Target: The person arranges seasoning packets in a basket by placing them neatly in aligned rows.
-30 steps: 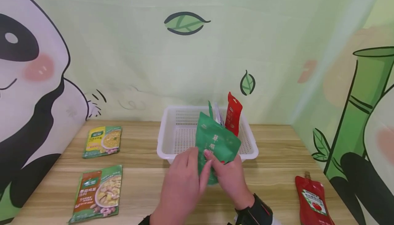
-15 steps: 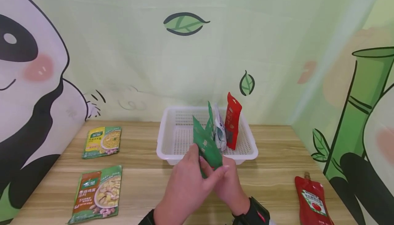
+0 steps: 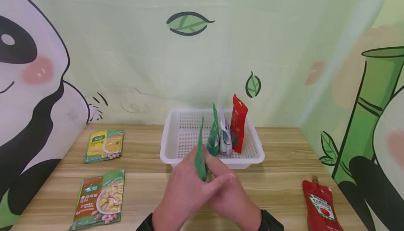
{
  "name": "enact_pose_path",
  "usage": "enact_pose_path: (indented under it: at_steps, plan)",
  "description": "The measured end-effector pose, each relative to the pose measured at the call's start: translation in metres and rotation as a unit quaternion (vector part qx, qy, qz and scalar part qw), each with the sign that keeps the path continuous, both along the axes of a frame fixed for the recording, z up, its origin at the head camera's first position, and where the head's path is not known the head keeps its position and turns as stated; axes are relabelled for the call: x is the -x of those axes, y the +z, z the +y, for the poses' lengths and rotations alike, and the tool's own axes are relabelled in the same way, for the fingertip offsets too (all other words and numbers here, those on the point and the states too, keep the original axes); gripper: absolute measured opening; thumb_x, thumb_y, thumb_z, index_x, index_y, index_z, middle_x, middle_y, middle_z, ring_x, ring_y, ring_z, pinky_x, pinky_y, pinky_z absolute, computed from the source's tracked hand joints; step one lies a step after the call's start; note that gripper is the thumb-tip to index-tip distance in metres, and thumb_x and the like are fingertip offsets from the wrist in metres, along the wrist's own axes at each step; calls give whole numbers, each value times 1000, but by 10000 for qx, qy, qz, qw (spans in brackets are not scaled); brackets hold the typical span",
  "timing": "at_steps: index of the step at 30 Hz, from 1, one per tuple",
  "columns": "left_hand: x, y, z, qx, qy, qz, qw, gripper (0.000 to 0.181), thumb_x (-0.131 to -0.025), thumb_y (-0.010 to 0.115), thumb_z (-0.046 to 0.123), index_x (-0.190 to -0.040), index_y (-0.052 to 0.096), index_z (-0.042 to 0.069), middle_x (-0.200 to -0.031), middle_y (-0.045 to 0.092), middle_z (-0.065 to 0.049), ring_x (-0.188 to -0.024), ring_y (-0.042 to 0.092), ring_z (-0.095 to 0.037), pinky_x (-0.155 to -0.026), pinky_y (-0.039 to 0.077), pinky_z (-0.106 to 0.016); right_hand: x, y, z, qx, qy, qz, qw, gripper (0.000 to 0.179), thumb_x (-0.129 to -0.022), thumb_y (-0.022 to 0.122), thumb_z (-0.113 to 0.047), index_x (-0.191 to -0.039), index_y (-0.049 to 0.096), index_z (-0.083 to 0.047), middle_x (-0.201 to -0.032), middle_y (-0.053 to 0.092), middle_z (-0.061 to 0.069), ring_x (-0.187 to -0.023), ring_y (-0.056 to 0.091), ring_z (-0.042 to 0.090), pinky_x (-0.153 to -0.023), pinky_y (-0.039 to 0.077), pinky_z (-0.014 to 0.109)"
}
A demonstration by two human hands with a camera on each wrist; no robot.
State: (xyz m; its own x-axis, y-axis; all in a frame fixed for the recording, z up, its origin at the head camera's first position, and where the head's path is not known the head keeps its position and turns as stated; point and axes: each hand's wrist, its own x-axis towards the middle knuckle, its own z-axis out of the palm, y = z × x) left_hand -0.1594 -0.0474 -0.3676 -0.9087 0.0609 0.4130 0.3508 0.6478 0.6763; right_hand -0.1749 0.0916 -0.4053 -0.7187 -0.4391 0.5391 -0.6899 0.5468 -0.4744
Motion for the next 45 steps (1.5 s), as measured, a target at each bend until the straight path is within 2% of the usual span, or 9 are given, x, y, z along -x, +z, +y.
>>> enact_pose_path:
  at_steps: [3, 7, 11, 15, 19, 24, 31, 35, 45]
  plan:
    - [-1, -1, -1, -63, 53, 115, 9999, 67, -81, 76, 66, -126, 61, 19, -108, 72, 7, -93, 69, -11, -75, 56, -31, -2, 1, 1, 33, -12, -217, 9998, 110, -78, 90, -22, -164, 22, -21, -161, 45, 2, -144, 49, 22, -112, 47, 42]
    - [0, -4, -3, 116, 105, 797, 9967, 44, -91, 75, 43, -121, 64, 12, -100, 73, 2, -85, 72, -13, -69, 56, -29, -4, 4, 3, 7, 34, -453, 9990, 108, -77, 91, -26, -163, 25, -24, -160, 46, -1, -143, 50, 19, -111, 48, 42]
    - [2, -9, -4, 274, 143, 1652, 9858, 26, -94, 71, 21, -113, 66, 4, -85, 69, -1, -73, 71, -16, -60, 54, -27, -1, 6, 8, 4, 365, -73, 9993, 95, -76, 91, -27, -156, 41, -18, -155, 52, -2, -140, 53, 18, -109, 50, 39]
    - [4, -12, -7, 249, 166, 2000, 9793, 14, -93, 69, 12, -105, 68, 5, -76, 65, 3, -65, 66, -11, -56, 51, -23, 5, 6, 12, 48, 717, 100, 9974, 89, -77, 90, -29, -154, 45, -16, -154, 52, -1, -140, 53, 18, -109, 50, 40]
    - [5, -13, -12, 132, 131, 1918, 9812, 2, -91, 68, 6, -91, 66, 8, -66, 57, 6, -57, 53, -4, -51, 43, -17, 9, 6, 18, 7, 956, -282, 9950, 93, -81, 87, -33, -159, 38, -20, -161, 44, -3, -144, 49, 18, -111, 48, 40]
    - [8, -6, -17, 205, 28, 1549, 9877, 17, -96, 63, 2, -81, 58, 8, -61, 49, 4, -54, 47, -3, -49, 39, -16, 27, 2, 32, 244, 1092, -620, 9918, 91, -82, 86, -39, -158, 39, -24, -160, 44, -6, -146, 46, 17, -114, 45, 38]
    - [9, -2, -18, 518, 90, 1209, 9913, 6, -97, 63, 2, -91, 64, 5, -70, 67, -3, -59, 63, -9, -52, 47, -20, 65, -15, 60, -332, -61, 228, 9992, 65, -81, 87, -41, -138, 65, -18, -135, 70, 1, -124, 66, 20, -102, 55, 42]
    - [11, -3, -18, 830, 189, 1308, 9878, 13, -91, 67, 1, -85, 59, 8, -66, 59, 0, -56, 55, -10, -51, 45, -22, 83, -27, 75, -1050, -673, -36, 9922, 58, -82, 84, -50, -129, 72, -20, -125, 74, 0, -114, 71, 18, -95, 59, 42]
    - [15, -7, -15, 898, 324, 1367, 9860, 16, -90, 67, 1, -81, 56, 9, -61, 48, 3, -53, 46, -11, -48, 39, -22, 99, -43, 87, -1847, -775, -616, 9778, 47, -82, 78, -61, -109, 80, -23, -78, 70, -15, -64, 53, 2, -59, 43, 21]
